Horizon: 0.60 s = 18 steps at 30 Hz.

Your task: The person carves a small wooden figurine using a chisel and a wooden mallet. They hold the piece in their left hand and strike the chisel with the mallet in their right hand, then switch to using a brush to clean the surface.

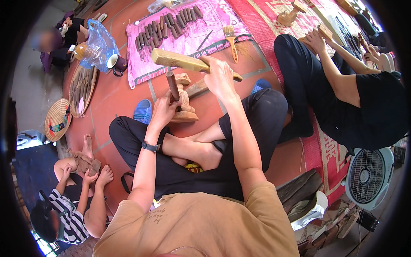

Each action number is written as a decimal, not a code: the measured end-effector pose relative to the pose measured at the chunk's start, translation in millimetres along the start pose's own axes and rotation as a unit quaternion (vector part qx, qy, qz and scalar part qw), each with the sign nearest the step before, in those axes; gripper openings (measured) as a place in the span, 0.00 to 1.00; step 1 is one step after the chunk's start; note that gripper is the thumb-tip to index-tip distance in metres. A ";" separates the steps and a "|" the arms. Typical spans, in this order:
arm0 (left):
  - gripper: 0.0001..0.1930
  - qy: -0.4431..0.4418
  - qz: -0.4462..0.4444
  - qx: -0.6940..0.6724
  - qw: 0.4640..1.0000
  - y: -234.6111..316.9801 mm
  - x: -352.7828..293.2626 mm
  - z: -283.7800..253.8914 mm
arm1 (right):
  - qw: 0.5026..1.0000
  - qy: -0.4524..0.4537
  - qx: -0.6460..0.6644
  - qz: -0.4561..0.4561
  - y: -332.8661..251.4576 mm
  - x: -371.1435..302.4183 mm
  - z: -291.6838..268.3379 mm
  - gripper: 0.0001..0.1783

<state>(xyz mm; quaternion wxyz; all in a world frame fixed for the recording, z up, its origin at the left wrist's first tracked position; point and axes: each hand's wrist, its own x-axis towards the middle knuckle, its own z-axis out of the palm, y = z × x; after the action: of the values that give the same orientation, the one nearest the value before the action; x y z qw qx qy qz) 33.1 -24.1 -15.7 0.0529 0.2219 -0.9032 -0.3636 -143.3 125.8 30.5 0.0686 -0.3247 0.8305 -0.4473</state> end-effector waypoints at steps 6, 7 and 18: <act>0.13 0.003 -0.027 -0.074 0.997 -15.7 -1.1 5.4 | 0.983 -0.004 -0.149 -0.103 5.6 -0.9 -3.3 0.17; 0.12 0.001 -0.038 -0.106 0.994 -29.0 -1.5 7.2 | 0.985 0.007 -0.134 -0.106 6.2 -0.3 -2.9 0.17; 0.07 0.070 -0.031 -0.198 0.977 -19.7 -19.2 -3.3 | 0.992 0.022 -0.075 -0.095 1.8 -1.4 -2.4 0.16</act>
<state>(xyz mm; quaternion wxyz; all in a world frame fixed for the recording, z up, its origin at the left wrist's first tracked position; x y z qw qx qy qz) 58.3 -30.4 -25.5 0.1473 0.2593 -0.8001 -0.5205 -144.0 128.9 30.2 -0.0166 -0.3964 0.8286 -0.3950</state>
